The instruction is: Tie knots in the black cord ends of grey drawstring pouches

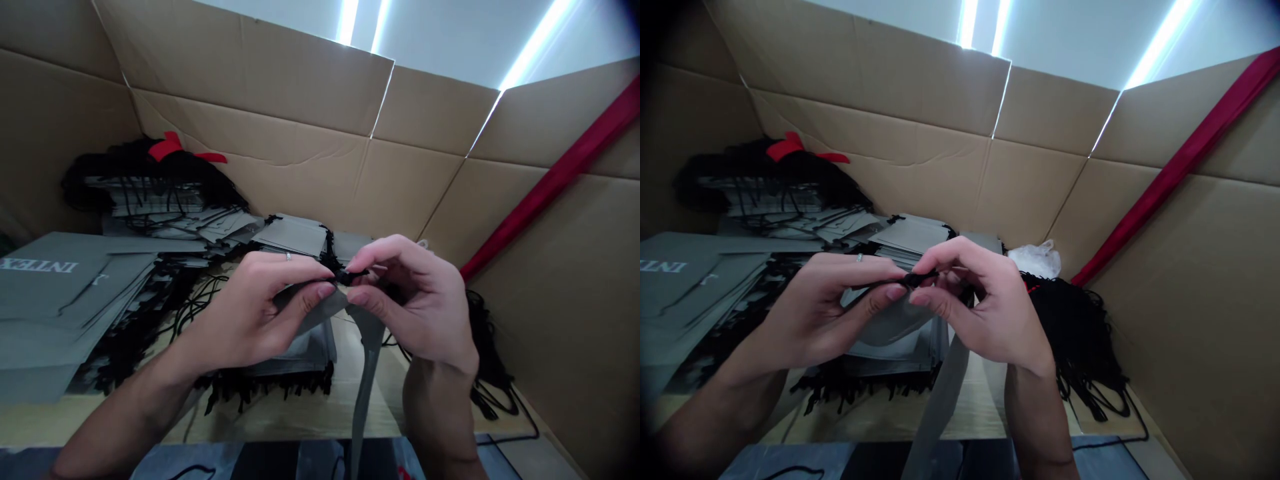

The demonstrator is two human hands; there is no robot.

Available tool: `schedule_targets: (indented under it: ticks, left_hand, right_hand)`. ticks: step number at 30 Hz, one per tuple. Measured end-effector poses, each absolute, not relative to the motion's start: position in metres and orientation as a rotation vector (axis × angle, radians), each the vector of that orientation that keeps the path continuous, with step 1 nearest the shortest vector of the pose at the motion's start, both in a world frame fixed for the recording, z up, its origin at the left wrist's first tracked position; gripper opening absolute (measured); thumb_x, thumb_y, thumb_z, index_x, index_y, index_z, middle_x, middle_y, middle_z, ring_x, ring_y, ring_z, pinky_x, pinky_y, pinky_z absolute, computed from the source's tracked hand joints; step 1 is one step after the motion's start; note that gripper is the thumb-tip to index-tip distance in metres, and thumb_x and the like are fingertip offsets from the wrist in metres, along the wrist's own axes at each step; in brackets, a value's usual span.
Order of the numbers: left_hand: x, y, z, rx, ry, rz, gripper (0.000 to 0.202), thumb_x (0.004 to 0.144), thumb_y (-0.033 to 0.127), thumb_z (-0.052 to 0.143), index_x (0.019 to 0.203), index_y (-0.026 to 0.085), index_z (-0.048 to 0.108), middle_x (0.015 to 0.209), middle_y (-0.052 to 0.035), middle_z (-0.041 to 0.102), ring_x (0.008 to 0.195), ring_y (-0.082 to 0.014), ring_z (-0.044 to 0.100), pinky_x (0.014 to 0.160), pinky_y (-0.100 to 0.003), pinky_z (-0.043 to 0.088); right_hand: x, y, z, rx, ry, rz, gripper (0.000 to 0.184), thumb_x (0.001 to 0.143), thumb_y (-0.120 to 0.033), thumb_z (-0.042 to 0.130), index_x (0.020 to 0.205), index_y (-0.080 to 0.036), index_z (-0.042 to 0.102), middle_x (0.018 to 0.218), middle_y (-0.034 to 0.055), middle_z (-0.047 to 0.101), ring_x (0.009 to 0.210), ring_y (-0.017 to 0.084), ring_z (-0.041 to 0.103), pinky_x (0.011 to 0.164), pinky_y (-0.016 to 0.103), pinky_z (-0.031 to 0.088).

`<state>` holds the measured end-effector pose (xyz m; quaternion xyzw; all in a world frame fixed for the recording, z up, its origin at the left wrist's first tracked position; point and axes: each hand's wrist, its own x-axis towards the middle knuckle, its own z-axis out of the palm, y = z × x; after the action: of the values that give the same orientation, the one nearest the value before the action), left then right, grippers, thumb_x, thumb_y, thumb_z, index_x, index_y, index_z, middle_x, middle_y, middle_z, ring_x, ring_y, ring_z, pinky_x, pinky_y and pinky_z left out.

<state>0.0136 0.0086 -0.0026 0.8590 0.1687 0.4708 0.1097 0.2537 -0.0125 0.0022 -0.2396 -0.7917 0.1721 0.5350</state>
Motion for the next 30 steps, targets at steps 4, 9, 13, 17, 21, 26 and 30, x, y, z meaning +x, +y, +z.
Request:
schedule_targets:
  ticks: [4,9,13,17,21,26,30]
  left_hand:
    - [0.016,0.007,-0.003,2.532,0.542,1.348,0.019,0.111,0.025,0.069,0.099,0.019,0.082,0.082,0.0016,0.082,0.066,-0.0093,0.068,0.062,-0.024,0.051]
    - [0.022,0.01,-0.01,2.224,0.433,1.489,0.017,0.104,0.021,0.083,0.121,0.019,0.083,0.105,-0.0033,0.087,0.09,-0.0135,0.08,0.079,-0.023,0.062]
    - [0.025,0.011,-0.013,2.088,0.346,1.54,0.016,0.1,0.014,0.086,0.113,0.023,0.083,0.105,-0.0012,0.086,0.095,-0.0138,0.08,0.087,-0.023,0.065]
    - [0.025,0.011,-0.014,2.103,0.383,1.611,0.015,0.097,0.014,0.09,0.107,0.024,0.083,0.1,-0.0005,0.085,0.089,-0.0155,0.079,0.08,-0.028,0.064]
    - [0.024,0.014,-0.015,2.151,0.338,1.607,0.014,0.099,0.014,0.088,0.106,0.025,0.082,0.101,-0.0008,0.086,0.091,-0.0172,0.08,0.082,-0.032,0.065]
    - [0.025,0.017,-0.017,2.183,0.357,1.646,0.017,0.099,0.014,0.089,0.109,0.027,0.082,0.101,0.0006,0.085,0.092,-0.0169,0.079,0.083,-0.034,0.063]
    - [0.022,0.017,-0.02,2.178,0.351,1.647,0.023,0.097,0.014,0.091,0.113,0.029,0.083,0.104,0.0028,0.086,0.093,-0.0163,0.081,0.084,-0.033,0.063]
  right_hand:
    - [0.256,-0.012,0.002,-0.588,-1.848,0.256,0.017,0.101,-0.009,0.085,0.106,-0.025,0.083,0.097,-0.0015,0.081,0.085,0.012,0.074,0.072,0.023,0.058]
    - [0.253,-0.009,0.0,-0.602,-1.83,0.189,0.015,0.105,-0.011,0.082,0.104,-0.026,0.083,0.094,-0.0011,0.081,0.083,0.014,0.073,0.072,0.027,0.057]
    - [0.25,-0.01,-0.001,-0.635,-1.81,0.154,0.007,0.104,-0.02,0.085,0.103,-0.026,0.083,0.094,0.001,0.08,0.081,0.016,0.072,0.069,0.03,0.056]
    - [0.245,-0.018,0.0,-0.676,-1.737,0.062,0.011,0.099,-0.02,0.089,0.101,-0.026,0.08,0.093,0.001,0.077,0.076,0.016,0.066,0.065,0.032,0.053]
    - [0.244,-0.027,0.002,-0.697,-1.822,-0.016,0.018,0.096,-0.01,0.084,0.099,-0.027,0.077,0.09,0.0,0.078,0.077,0.017,0.067,0.066,0.034,0.056]
    - [0.243,-0.033,0.004,-0.71,-1.809,-0.164,0.023,0.093,-0.008,0.086,0.101,-0.027,0.076,0.091,-0.0007,0.078,0.082,0.017,0.069,0.073,0.037,0.059]
    - [0.243,-0.033,0.005,-0.734,-1.863,-0.147,0.023,0.093,-0.007,0.085,0.105,-0.026,0.076,0.092,-0.0028,0.079,0.078,0.013,0.068,0.072,0.033,0.059]
